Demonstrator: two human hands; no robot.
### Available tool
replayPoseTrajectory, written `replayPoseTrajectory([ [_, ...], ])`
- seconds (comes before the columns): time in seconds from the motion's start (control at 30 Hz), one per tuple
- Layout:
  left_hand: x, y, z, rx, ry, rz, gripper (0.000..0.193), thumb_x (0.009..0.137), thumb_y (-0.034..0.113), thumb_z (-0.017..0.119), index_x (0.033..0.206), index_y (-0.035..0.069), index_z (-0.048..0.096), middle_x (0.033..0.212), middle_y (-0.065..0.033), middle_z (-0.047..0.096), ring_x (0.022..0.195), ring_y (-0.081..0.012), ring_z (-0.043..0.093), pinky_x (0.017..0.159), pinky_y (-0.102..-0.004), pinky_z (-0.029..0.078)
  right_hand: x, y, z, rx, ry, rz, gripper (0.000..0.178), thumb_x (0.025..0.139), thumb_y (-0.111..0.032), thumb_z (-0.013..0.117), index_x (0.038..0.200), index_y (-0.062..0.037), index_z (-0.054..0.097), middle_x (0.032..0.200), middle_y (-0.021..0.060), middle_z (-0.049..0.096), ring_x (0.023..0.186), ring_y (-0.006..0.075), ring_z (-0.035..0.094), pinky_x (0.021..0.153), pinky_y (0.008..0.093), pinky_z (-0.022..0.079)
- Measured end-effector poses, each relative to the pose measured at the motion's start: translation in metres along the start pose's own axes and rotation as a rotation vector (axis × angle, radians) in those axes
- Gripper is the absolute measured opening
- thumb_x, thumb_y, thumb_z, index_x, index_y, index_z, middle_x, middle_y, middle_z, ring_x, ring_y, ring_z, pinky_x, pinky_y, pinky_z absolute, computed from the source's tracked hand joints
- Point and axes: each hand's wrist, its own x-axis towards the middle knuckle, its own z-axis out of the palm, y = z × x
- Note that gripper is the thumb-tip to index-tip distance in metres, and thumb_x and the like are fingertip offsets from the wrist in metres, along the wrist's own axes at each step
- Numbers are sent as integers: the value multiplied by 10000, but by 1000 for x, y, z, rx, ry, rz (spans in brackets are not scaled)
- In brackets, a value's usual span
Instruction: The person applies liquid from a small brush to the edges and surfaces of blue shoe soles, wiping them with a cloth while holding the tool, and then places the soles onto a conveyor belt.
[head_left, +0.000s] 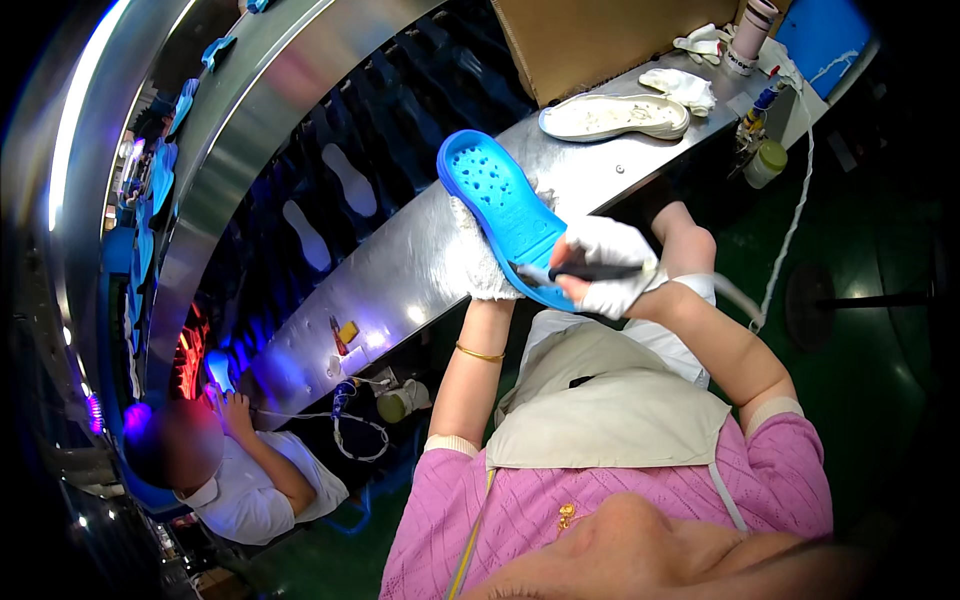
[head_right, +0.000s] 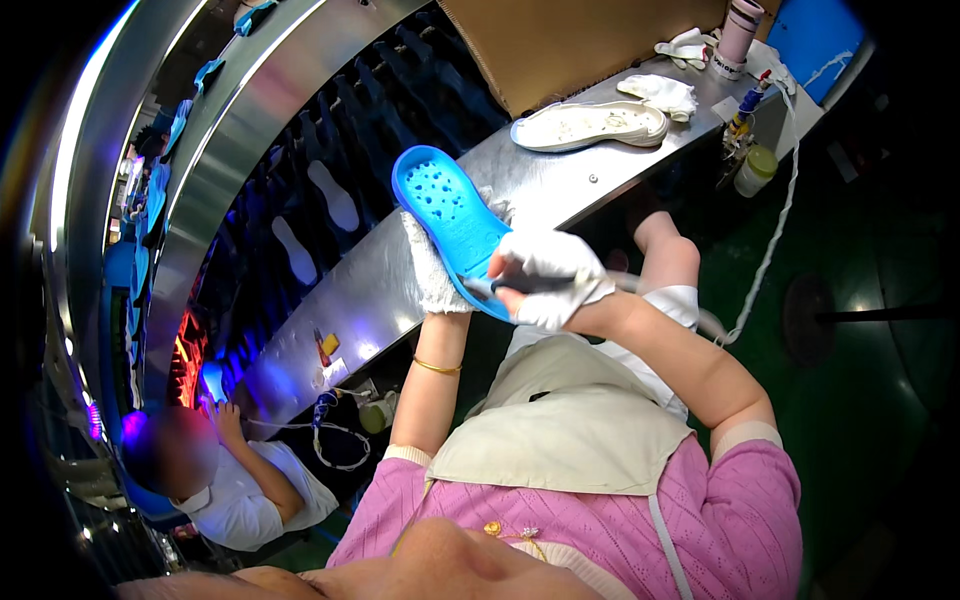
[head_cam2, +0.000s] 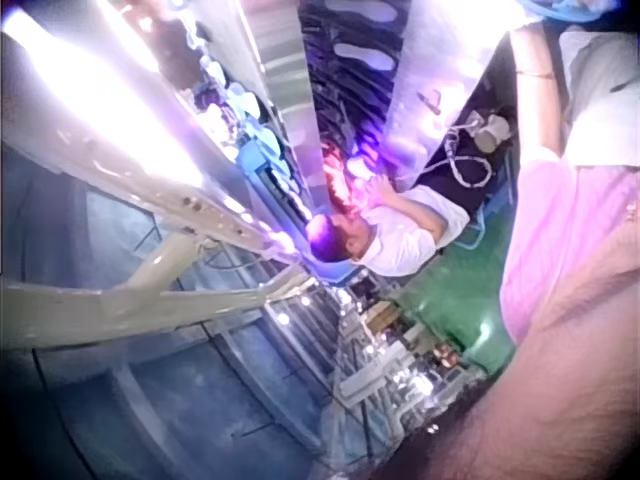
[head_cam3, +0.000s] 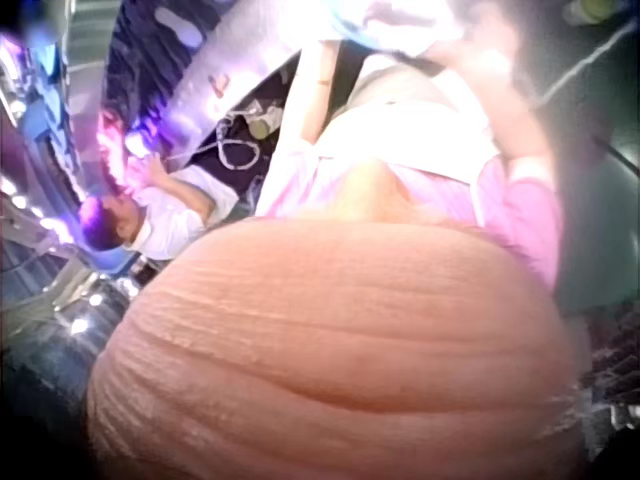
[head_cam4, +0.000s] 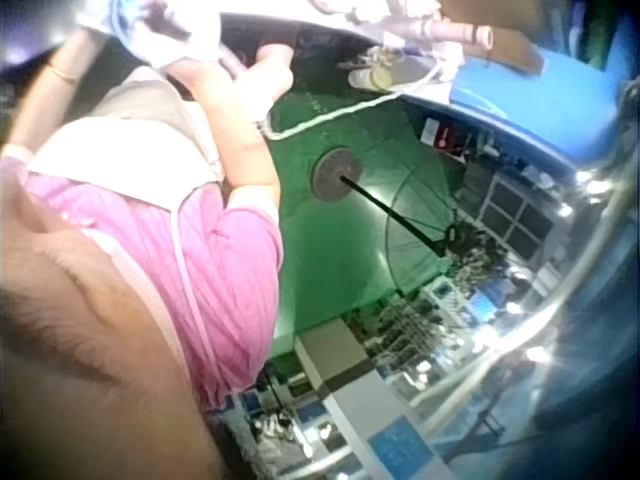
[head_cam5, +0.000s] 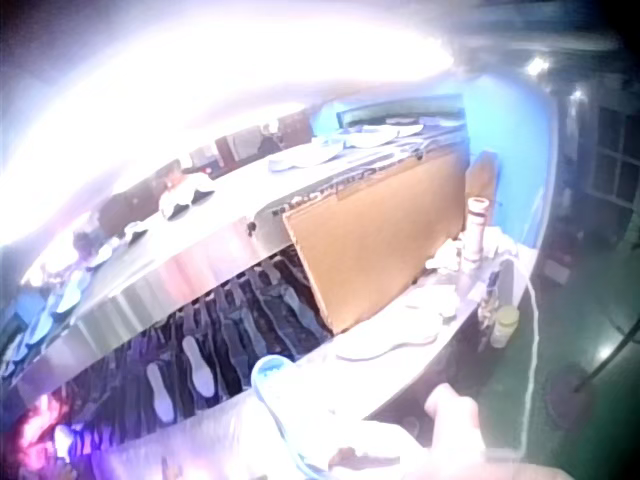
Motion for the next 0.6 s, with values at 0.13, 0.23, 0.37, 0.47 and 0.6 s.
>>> replayPoseTrajectory([
  [0.13,3,6,0,-53,-73,18,699,916,656,429,1325,93,484,1216,-149,606,1047,-310,616,922,-471,521,-5,1,4,-153,147,-183,207,736,-24,710,911,-92,621,810,81,613,730,220,611,698,306,508],
  [0.23,6,14,1,-31,-46,-10,710,907,660,442,1321,85,484,1206,-158,611,1032,-306,625,936,-477,513,-6,2,4,-237,15,-236,185,739,-17,714,876,-82,609,804,73,610,756,209,628,700,298,507],
  [0.37,2,9,3,206,57,107,712,909,653,444,1350,94,455,1262,-146,579,1111,-306,585,990,-465,473,1,1,-13,171,31,133,116,838,13,688,894,-35,599,855,24,636,736,89,616,696,236,518],
  [0.47,-12,-3,4,-219,-224,48,836,893,715,360,1467,108,326,1427,-146,443,1271,-324,459,1101,-493,345,9,1,-30,117,190,161,114,853,4,682,932,-31,607,835,28,633,733,67,591,681,221,503],
  [0.6,-14,-22,5,-495,-384,-35,910,873,755,312,1511,111,238,1491,-173,362,1333,-377,393,1119,-524,314,3,2,-23,195,236,29,124,839,8,683,912,-32,590,859,47,628,741,86,607,679,231,502],
])
